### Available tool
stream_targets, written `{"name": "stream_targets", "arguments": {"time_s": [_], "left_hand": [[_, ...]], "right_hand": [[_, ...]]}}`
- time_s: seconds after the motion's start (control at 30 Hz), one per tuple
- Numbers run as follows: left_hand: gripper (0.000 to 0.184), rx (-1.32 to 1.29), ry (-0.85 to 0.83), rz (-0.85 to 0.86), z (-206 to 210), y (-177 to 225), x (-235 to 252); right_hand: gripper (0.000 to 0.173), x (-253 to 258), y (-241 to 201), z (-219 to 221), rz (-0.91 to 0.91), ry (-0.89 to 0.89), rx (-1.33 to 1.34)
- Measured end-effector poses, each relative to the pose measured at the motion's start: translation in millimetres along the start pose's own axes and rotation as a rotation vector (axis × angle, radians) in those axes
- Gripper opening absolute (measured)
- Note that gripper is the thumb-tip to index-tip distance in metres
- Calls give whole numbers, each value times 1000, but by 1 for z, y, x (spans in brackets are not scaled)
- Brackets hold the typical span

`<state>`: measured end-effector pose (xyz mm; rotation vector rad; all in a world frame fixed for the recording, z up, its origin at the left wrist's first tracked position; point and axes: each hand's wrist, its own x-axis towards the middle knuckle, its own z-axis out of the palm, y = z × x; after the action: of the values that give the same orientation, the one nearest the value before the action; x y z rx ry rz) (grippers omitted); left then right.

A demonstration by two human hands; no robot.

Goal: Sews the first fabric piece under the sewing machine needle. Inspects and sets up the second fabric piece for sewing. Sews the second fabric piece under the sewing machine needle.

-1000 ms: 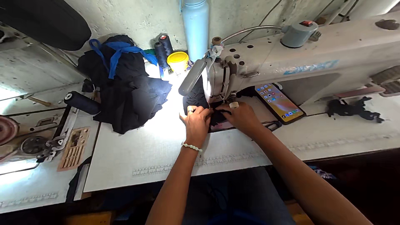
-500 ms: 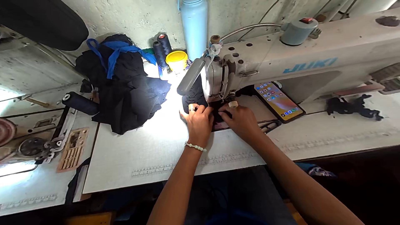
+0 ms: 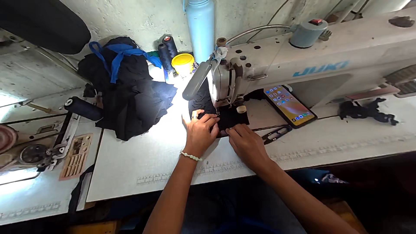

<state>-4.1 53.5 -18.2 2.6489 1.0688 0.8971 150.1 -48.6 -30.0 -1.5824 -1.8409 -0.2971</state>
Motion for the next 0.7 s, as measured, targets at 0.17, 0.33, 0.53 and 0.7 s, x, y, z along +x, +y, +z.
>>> {"name": "stream_targets", "arguments": {"time_s": [0.17, 0.33, 0.53, 0.7], "left_hand": [[18, 106, 43, -101, 9, 20, 7], [17, 81, -16, -83, 5, 10, -2], [18, 37, -24, -10, -1, 2, -5], [12, 10, 34, 100, 3, 3, -5]], "right_hand": [[15, -3, 1, -2, 5, 9, -16], [17, -4, 2, -4, 44, -11, 43], [18, -6, -14, 2, 82, -23, 46], [19, -1, -17, -4, 281, -28, 184]]}}
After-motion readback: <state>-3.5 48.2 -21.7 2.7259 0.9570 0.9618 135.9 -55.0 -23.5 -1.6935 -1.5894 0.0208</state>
